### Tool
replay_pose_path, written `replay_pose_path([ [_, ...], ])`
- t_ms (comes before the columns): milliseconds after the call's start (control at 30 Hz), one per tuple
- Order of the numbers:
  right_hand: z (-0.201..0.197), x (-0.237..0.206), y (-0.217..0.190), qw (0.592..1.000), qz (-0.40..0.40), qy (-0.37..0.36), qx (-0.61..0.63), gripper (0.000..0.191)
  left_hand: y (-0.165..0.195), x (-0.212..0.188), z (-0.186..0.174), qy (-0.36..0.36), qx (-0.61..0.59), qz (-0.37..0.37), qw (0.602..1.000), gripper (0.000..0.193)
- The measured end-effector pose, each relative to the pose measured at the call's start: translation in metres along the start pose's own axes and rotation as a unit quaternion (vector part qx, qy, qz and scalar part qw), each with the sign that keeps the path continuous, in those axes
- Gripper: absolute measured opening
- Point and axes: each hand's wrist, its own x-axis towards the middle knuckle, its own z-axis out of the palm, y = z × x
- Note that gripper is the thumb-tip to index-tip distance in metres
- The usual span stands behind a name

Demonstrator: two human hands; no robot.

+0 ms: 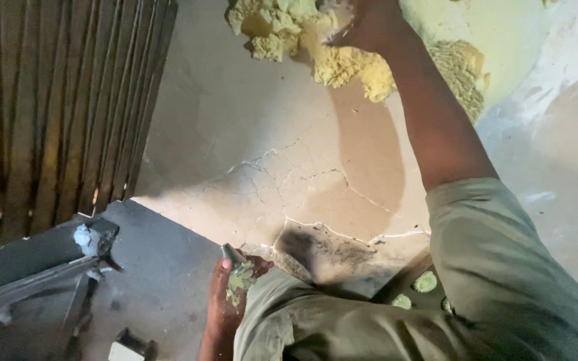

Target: The person pipes small circular portions of pale dough onto metal baking trays using a piping bag with a star tip. They repeatedly refill the bag from a bulk dough pile on the table and continue filling multiple trays in a production area.

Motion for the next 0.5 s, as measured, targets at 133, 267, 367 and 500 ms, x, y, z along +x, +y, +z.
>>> replay_pose_path([
  [133, 0.016, -0.016, -0.027, 0.992, 0.040, -0.112, -0.052, 0.072, -0.007, 0.001, -0.030, -0.004, -0.068, 0.011, 0.998, 0.053],
  [267, -0.011, -0.063, -0.042, 0.982, 0.094, -0.100, 0.131, 0.057, -0.014, 0.000, -0.068, -0.039, -0.077, 0.021, 0.996, 0.056],
  [367, -0.007, -0.110, -0.048, 0.960, 0.072, 0.079, 0.258, 0.050, -0.014, -0.002, -0.093, -0.053, -0.101, -0.007, 0.993, 0.050],
  [500, 0.064, -0.183, -0.068, 0.943, 0.065, 0.170, 0.278, 0.041, -0.004, 0.002, -0.127, -0.136, -0.092, 0.025, 0.986, 0.052],
])
